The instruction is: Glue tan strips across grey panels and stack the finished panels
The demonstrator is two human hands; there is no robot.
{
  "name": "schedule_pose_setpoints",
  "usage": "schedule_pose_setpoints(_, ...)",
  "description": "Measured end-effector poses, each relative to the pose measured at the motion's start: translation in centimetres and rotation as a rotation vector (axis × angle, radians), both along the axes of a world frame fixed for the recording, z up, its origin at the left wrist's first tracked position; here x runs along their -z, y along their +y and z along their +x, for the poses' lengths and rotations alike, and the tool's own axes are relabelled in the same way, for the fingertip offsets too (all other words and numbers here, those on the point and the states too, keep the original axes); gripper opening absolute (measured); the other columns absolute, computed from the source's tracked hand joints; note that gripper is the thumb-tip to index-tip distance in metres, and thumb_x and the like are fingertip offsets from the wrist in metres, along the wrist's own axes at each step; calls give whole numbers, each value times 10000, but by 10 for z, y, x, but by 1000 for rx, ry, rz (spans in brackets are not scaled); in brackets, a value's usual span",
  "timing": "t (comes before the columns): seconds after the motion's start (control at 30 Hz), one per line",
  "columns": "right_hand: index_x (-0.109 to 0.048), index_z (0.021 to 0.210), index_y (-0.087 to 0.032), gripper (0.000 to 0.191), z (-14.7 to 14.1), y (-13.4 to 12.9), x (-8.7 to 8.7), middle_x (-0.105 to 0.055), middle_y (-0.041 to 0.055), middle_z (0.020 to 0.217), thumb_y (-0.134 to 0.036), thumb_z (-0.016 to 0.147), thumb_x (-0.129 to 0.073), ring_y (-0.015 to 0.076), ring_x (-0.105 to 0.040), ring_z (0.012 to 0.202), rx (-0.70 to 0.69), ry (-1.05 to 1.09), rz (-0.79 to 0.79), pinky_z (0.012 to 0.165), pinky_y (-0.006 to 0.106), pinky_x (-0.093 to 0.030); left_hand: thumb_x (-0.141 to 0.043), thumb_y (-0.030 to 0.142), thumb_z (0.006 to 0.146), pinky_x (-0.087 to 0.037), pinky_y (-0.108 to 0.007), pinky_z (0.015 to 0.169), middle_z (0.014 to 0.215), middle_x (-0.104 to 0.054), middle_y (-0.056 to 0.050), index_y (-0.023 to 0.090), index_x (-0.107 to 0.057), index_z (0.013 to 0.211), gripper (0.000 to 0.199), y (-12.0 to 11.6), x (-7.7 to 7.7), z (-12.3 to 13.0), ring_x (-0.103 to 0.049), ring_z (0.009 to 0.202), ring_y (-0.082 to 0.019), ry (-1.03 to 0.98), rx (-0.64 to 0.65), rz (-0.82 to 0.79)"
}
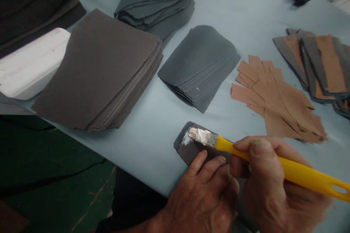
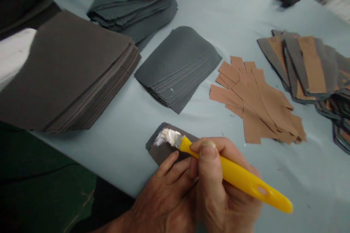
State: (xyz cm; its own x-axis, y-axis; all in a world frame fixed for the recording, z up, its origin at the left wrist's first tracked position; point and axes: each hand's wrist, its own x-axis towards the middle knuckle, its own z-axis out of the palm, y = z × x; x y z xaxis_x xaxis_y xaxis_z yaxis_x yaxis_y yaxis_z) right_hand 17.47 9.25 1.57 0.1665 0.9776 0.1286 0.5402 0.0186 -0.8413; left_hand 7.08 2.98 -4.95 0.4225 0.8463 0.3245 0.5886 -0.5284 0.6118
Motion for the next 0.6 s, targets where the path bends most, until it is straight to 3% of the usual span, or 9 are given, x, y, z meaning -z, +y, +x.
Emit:
schedule_pose_setpoints(0.1,-694,742,-206,388,1,0,1,-569,-38,527,-487,1009,-664,90,-524,432,21,9,30,443,197,-436,-490,364,1100,-358,-434,1284,1460,-651,-73,196,-693,1238,298,0,0,0,-488,1454,-200,19,-9,1)
schedule_pose_setpoints(0.47,-671,726,-215,394,-2,-7,-4,-549,-46,503,-435,1046,-603,83,-528,411,-130,72,-74,403,160,-426,-523,321,1090,-454,-358,1184,1348,-692,-39,195,-648,1334,301,2,-4,1,-600,1299,-189,-53,29,-98)
schedule_pose_setpoints(0.6,-681,778,-221,352,4,-9,2,-561,-50,535,-442,1045,-617,86,-526,442,-118,3,-55,437,176,-434,-514,322,1097,-382,-394,1258,1386,-685,-49,196,-668,1296,281,1,-4,0,-567,1355,-197,-50,18,-62)
